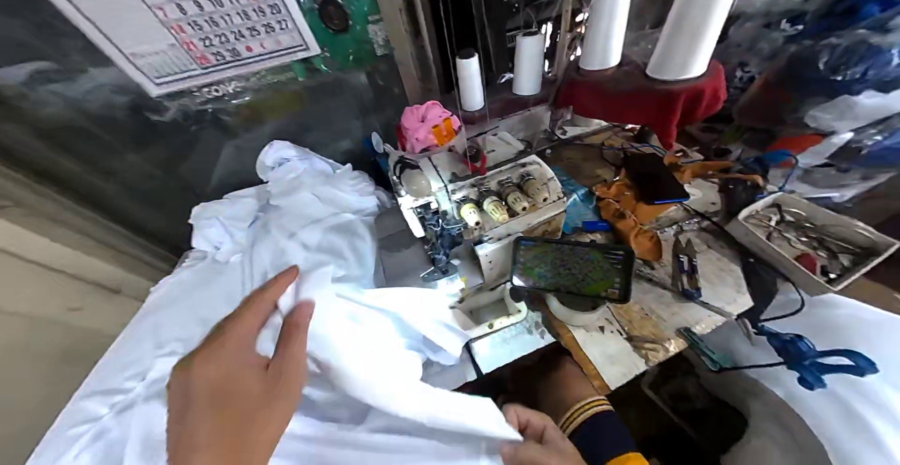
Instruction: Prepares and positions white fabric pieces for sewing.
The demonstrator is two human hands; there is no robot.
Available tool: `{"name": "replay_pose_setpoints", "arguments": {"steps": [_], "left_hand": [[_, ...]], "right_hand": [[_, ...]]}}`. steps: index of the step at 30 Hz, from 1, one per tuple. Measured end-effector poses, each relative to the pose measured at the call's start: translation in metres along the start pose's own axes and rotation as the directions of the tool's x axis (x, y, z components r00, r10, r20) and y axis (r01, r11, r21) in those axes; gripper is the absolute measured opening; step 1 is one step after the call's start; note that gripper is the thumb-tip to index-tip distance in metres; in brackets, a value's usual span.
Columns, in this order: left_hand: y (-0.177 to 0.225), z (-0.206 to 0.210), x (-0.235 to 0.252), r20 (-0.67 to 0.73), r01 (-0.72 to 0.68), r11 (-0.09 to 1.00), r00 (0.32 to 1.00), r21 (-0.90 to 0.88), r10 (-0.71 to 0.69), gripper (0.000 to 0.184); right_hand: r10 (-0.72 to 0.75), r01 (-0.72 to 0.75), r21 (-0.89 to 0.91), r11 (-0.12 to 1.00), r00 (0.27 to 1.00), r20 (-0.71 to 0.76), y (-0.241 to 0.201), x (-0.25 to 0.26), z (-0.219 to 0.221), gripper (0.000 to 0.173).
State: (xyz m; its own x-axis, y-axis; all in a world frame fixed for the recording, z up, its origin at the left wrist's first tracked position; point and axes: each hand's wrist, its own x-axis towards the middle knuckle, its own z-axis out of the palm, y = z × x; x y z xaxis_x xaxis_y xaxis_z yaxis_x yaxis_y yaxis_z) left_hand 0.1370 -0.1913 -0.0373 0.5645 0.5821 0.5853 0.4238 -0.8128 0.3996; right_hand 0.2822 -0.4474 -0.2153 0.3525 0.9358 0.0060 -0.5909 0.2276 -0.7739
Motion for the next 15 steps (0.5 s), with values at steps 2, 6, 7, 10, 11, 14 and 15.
{"name": "replay_pose_setpoints", "arguments": {"steps": [2,6,7,10,11,14,15], "left_hand": [[0.006,-0.004,-0.016,0.056,-0.040,0.999,0.998,0.002,0.040,0.033],[0.052,0.025,-0.036,0.347,-0.141,0.899,0.889,-0.416,0.300,0.039],[0.052,0.031,-0.037,0.395,-0.170,0.872,0.840,-0.459,0.371,0.043],[0.050,0.011,-0.031,0.221,-0.225,0.767,0.875,-0.601,0.430,0.023],[0.054,-0.009,-0.029,0.144,-0.242,0.766,0.906,-0.596,0.398,0.017],[0.060,-0.075,-0.034,-0.108,-0.288,0.861,0.957,-0.419,0.268,0.014],[0.052,-0.098,-0.042,-0.181,-0.262,0.860,0.963,-0.438,0.201,0.014]], "right_hand": [[-0.096,0.093,-0.044,0.995,0.993,-0.063,-0.018,0.011,0.018,0.005],[-0.337,0.369,-0.155,0.917,0.921,0.197,-0.051,0.042,0.048,0.012],[-0.394,0.433,-0.138,0.891,0.887,0.242,-0.064,0.044,0.058,0.013],[-0.473,0.560,-0.230,0.796,0.812,0.342,-0.089,0.032,0.078,0.034],[-0.428,0.542,-0.326,0.774,0.829,0.361,-0.087,0.023,0.080,0.044],[-0.184,0.427,-0.652,0.626,0.894,0.408,-0.054,0.000,0.072,0.033],[-0.144,0.424,-0.706,0.567,0.895,0.422,-0.042,-0.005,0.064,0.026]]}}
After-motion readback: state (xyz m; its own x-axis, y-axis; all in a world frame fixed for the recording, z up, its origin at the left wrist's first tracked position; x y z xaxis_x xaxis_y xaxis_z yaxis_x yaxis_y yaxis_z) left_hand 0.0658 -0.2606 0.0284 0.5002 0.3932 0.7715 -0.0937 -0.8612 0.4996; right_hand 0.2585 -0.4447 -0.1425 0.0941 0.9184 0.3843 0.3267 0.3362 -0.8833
